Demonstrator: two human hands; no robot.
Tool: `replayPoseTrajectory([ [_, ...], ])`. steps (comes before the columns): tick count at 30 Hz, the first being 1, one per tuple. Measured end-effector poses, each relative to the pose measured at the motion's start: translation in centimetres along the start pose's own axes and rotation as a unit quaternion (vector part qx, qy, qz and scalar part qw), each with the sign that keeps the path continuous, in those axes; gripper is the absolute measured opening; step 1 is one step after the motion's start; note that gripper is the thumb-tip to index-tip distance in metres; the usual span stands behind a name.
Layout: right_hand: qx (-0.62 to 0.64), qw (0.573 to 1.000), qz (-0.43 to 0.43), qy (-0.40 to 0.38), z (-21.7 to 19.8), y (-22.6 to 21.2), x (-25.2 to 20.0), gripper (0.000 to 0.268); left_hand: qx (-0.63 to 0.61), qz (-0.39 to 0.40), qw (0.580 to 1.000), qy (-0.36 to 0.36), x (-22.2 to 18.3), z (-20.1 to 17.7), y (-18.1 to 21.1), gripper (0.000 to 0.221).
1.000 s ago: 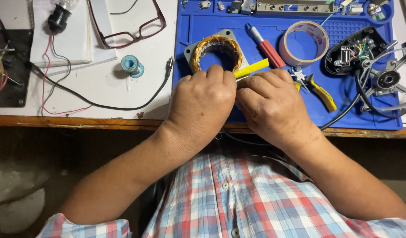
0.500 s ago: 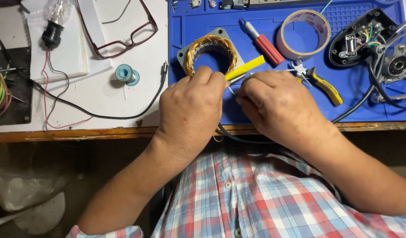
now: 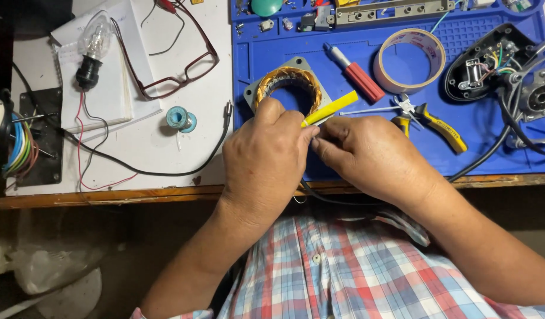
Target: Applying and positioning yellow heat shrink tubing on the wires of a motor stator at a repair bench.
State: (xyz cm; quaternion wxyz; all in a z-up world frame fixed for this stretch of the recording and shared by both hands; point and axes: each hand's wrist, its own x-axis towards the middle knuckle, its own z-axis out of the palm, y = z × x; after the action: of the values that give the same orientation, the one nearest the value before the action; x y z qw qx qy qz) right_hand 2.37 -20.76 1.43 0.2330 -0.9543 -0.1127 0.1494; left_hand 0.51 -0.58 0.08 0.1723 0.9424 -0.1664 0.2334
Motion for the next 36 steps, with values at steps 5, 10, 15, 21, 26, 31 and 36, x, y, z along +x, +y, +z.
replayPoseTrajectory([
  [5, -0.026, 0.997, 0.035, -0.063, -0.4, -1.0, 0.4, 0.039, -0.034, -0.005, 0.999, 0.028, -0.3, 0.4, 0.1, 0.043],
  [10, -0.057, 0.997, -0.034, -0.036, 0.8, 0.1, 1.1, 0.038, -0.025, 0.008, 0.998, 0.051, -0.4, 0.6, 0.2, 0.032],
  [15, 0.003, 0.996, -0.042, -0.085, -0.5, 0.9, 1.9, 0.036, -0.034, -0.006, 0.999, 0.039, -0.4, 0.4, 0.2, 0.035],
  [21, 0.24, 0.954, -0.021, -0.177, -1.5, 2.3, 2.4, 0.044, -0.084, -0.052, 0.995, 0.004, -0.2, 0.0, 0.5, 0.035],
  [26, 0.261, 0.947, -0.018, -0.187, -2.1, 1.3, 1.7, 0.05, -0.093, -0.064, 0.994, -0.002, -0.4, -0.2, 0.4, 0.036],
  [31, -0.069, 0.99, 0.053, -0.111, -2.1, -0.3, 0.0, 0.035, -0.064, -0.022, 0.997, -0.04, -0.2, -1.0, -0.2, 0.028],
  [36, 0.016, 0.997, 0.037, -0.062, -1.8, -0.3, -0.7, 0.041, -0.04, -0.012, 0.999, -0.019, -0.3, -1.0, 0.7, 0.022],
])
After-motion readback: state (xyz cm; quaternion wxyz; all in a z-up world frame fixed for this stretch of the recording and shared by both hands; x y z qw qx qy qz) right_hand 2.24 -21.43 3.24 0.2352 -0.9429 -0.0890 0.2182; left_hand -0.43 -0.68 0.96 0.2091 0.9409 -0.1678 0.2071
